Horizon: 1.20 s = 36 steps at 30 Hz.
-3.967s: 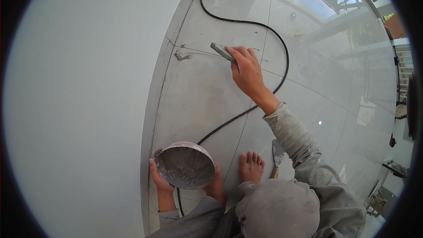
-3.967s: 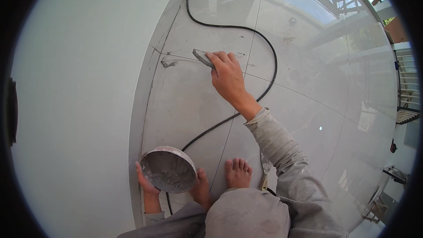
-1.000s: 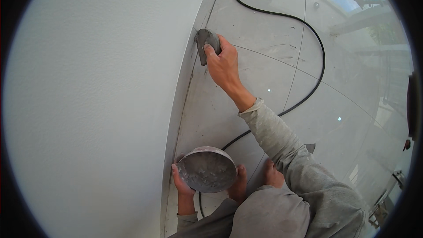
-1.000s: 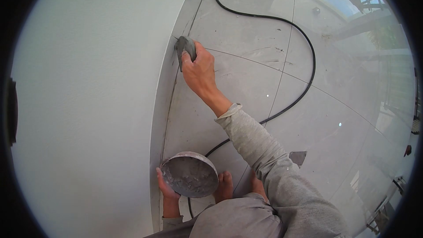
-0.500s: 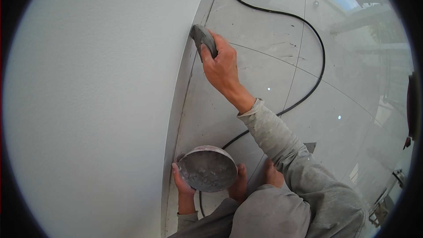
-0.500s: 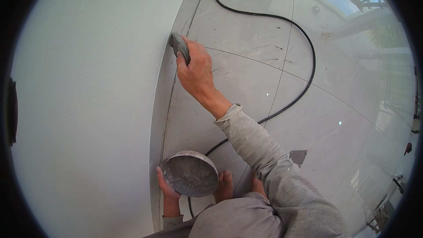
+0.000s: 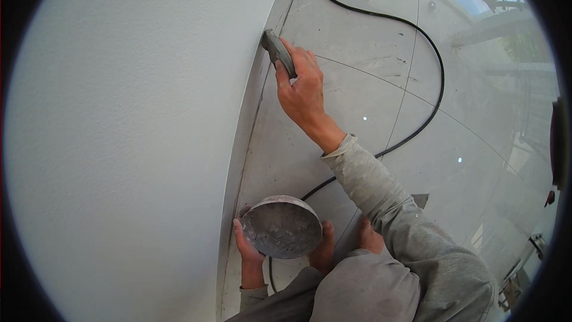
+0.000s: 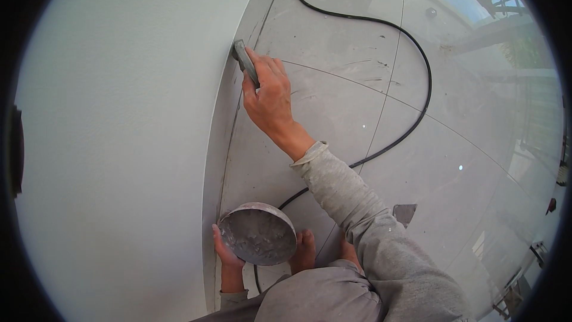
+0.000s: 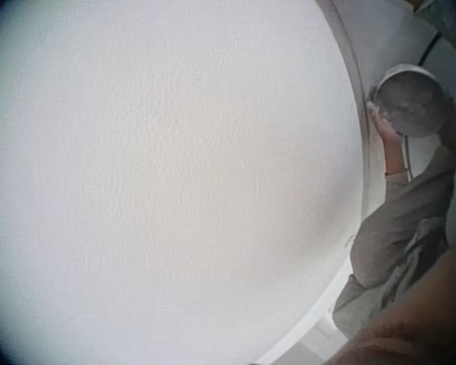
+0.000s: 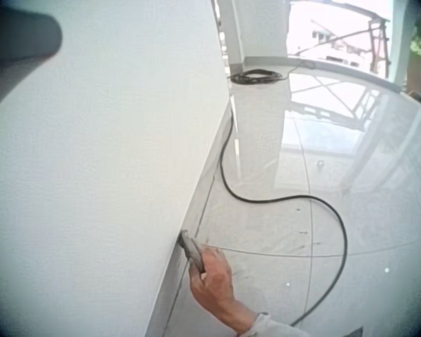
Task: The person applies grout to the gaps between floor tiles using a small rubber float and a putty knife, smoothing the material into the seams.
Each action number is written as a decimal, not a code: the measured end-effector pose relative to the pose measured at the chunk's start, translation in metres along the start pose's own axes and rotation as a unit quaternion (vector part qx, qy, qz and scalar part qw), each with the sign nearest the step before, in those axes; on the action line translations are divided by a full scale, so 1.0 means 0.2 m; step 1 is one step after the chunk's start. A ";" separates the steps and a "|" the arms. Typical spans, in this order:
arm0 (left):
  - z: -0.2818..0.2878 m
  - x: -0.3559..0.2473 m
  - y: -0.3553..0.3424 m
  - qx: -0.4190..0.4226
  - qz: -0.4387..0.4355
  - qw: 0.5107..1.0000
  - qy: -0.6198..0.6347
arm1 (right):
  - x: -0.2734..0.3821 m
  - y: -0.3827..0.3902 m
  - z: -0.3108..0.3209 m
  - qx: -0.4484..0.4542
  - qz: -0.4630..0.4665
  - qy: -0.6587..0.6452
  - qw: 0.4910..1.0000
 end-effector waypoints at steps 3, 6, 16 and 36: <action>0.01 0.00 0.00 -0.009 0.000 1.000 -0.002 | 0.02 0.00 0.01 -0.018 0.028 0.008 0.999; 0.02 0.01 0.00 -0.012 -0.001 1.000 0.000 | 0.01 0.01 0.02 -0.019 0.011 -0.007 1.000; 0.02 0.01 0.00 -0.003 0.004 1.000 0.007 | 0.01 0.04 -0.01 -0.009 0.066 0.058 0.996; -0.02 0.00 -0.03 0.014 0.001 1.000 0.001 | -0.28 0.07 0.09 -0.018 -0.333 -0.081 0.939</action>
Point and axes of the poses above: each hand's wrist, its own y-axis away from the middle knuckle, its own z-axis out of the back of the hand, x = y × z, the point moved 10 cm from there along -y, towards the middle knuckle, and after that the axes turned 5 degrees about -x, right-handed, at the moved point
